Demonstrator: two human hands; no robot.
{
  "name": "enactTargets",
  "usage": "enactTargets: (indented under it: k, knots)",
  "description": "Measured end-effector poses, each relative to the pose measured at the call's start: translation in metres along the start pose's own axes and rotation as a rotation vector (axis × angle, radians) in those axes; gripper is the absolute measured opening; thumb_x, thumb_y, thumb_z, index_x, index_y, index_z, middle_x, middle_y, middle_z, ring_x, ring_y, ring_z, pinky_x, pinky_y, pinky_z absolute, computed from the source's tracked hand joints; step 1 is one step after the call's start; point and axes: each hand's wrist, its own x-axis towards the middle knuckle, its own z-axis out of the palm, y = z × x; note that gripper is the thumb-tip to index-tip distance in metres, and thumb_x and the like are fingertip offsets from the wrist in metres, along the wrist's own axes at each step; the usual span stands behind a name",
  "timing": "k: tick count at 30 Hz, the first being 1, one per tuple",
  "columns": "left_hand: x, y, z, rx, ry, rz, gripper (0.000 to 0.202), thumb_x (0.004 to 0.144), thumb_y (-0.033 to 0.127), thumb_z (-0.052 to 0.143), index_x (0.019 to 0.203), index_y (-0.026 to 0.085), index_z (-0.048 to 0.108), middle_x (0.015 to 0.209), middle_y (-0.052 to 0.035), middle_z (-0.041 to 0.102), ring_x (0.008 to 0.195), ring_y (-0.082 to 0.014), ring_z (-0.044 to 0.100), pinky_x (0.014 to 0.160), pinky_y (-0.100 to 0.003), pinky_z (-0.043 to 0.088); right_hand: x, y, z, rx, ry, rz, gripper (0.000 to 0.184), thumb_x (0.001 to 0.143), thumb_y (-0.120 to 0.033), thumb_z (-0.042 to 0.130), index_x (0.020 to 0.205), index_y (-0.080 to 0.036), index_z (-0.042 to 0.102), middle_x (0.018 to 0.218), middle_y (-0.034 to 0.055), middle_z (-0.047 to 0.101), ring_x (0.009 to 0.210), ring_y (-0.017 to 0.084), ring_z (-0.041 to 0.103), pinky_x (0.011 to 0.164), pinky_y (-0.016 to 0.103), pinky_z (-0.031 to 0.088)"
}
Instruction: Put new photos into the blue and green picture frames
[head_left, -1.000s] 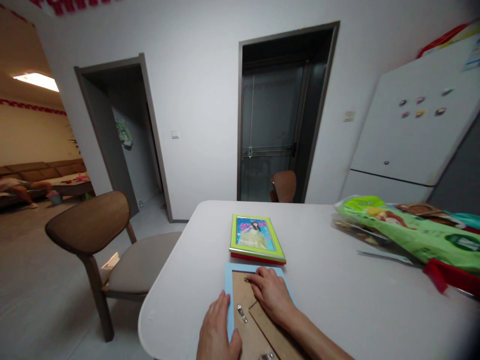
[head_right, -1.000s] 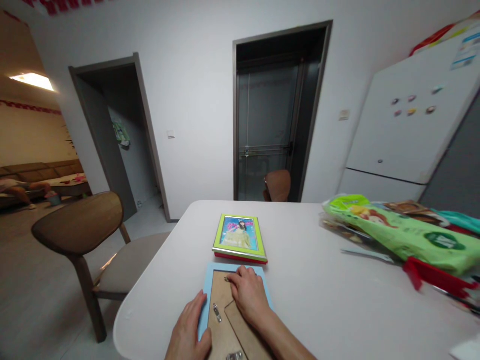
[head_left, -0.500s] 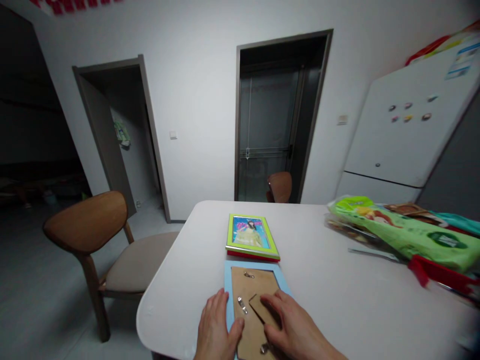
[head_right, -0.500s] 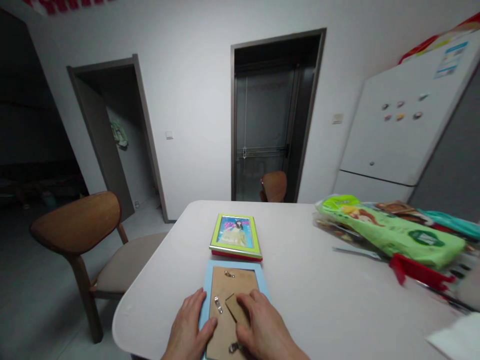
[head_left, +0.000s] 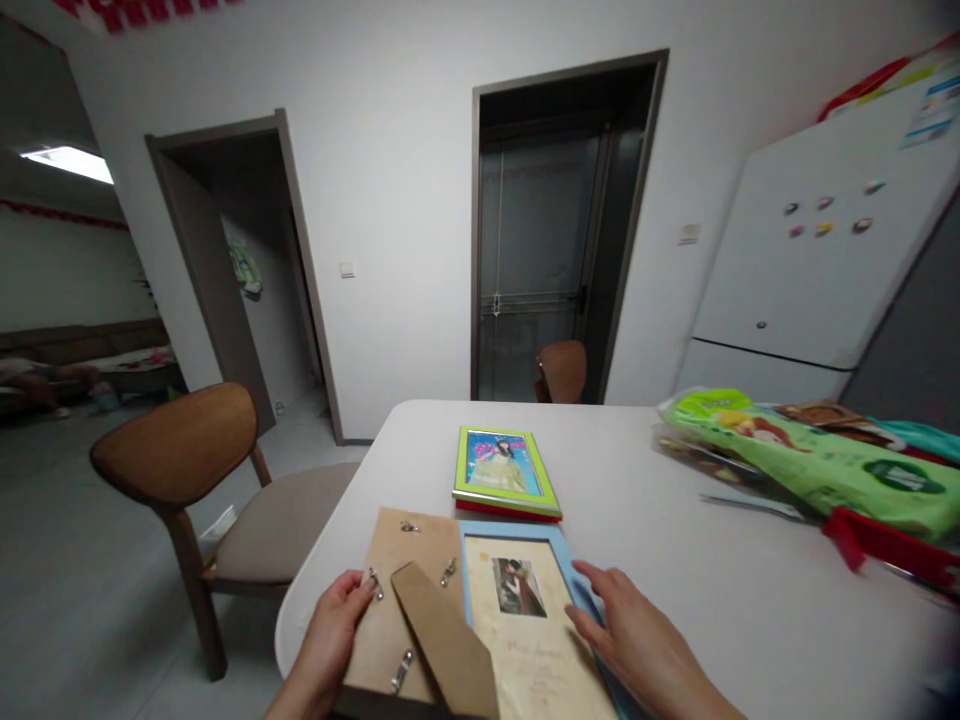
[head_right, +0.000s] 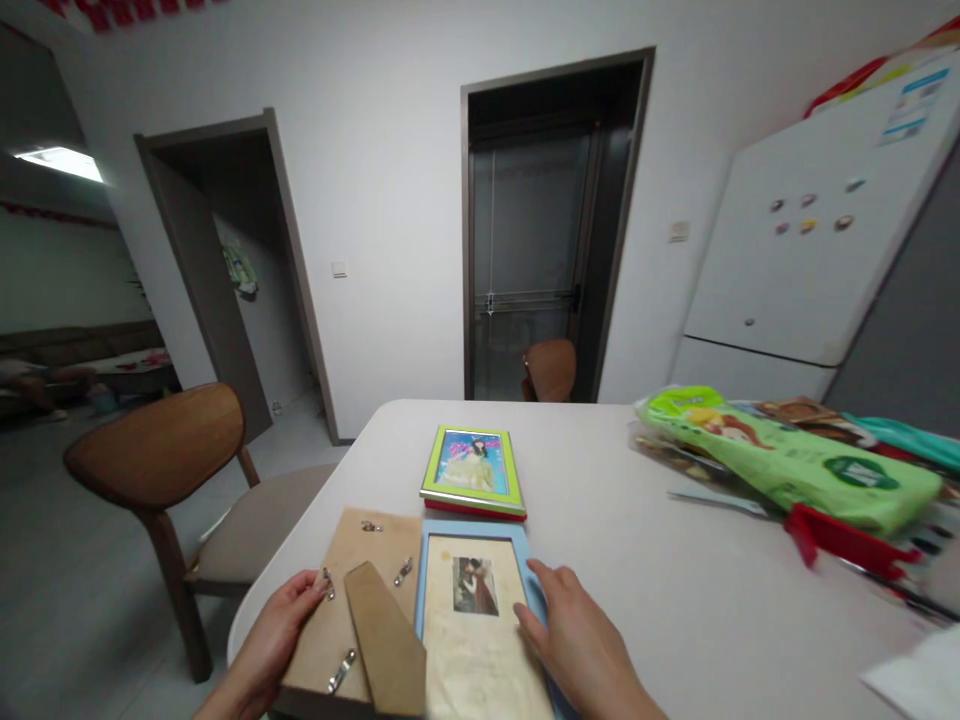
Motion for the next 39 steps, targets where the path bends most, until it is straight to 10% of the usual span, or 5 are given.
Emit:
enactTargets:
  k: [9,14,21,29,39]
  knots:
    - [0.013,-0.009,-0.041,0.309,0.249,0.085,0.042,0.060,0.035,0.055,0.096,0.015,0.050,0.087,-0.0051,0.059,0.087,-0.0264,0.055,0.081,-0.041,0.039,0.005,0.007,-0.008,0.370,-0.145,0.275,0.057,0.064,-0.023,0.037,0.117,-0.004,0.037,0.082,0.0130,0.063,0.072,0.023,0.060,0.067,0.033,0.044]
    - [-0.024,0.009,0.036,0.443,0.093,0.417,0.043,0.069,0.027,0.048,0.111,0.017,0.044,0.118,-0.0081,0.048,0.113,-0.0226,0.039,0.097,-0.040,0.028,-0.011,-0.017,-0.035,1.135,-0.269,0.479,0.070,0.067,-0.034,0.037,0.131,-0.017,0.012,0.085,0.0057,0.065,0.062,0.019,0.062,0.059,0.031,0.047]
    - [-0.064,0.034,0.144,0.595,-0.349,0.853,0.045,0.072,0.026,0.048,0.116,0.016,0.043,0.113,-0.0113,0.052,0.102,-0.0247,0.048,0.086,-0.035,0.040,-0.019,-0.035,-0.040,1.186,-0.167,0.389,0.078,0.064,-0.038,0.055,0.129,-0.024,0.015,0.056,-0.0057,0.059,0.047,0.013,0.053,0.050,0.024,0.042]
    - [-0.045,0.027,0.058,0.533,0.153,0.534,0.040,0.073,0.021,0.040,0.112,0.014,0.043,0.107,-0.0104,0.056,0.096,-0.0215,0.053,0.080,-0.032,0.044,-0.006,0.029,-0.018,0.676,-0.096,0.342,0.067,0.066,-0.039,0.046,0.124,-0.011,0.025,0.056,-0.0019,0.057,0.053,0.018,0.054,0.052,0.027,0.040]
    - [-0.042,-0.022,0.016,1.041,0.041,0.526,0.036,0.069,0.031,0.051,0.102,0.016,0.055,0.095,-0.0094,0.063,0.087,-0.0224,0.058,0.074,-0.030,0.047,0.000,0.055,-0.004,0.036,-0.013,0.187,0.050,0.068,-0.036,0.039,0.109,-0.009,0.049,0.083,0.0111,0.062,0.075,0.024,0.058,0.073,0.035,0.041]
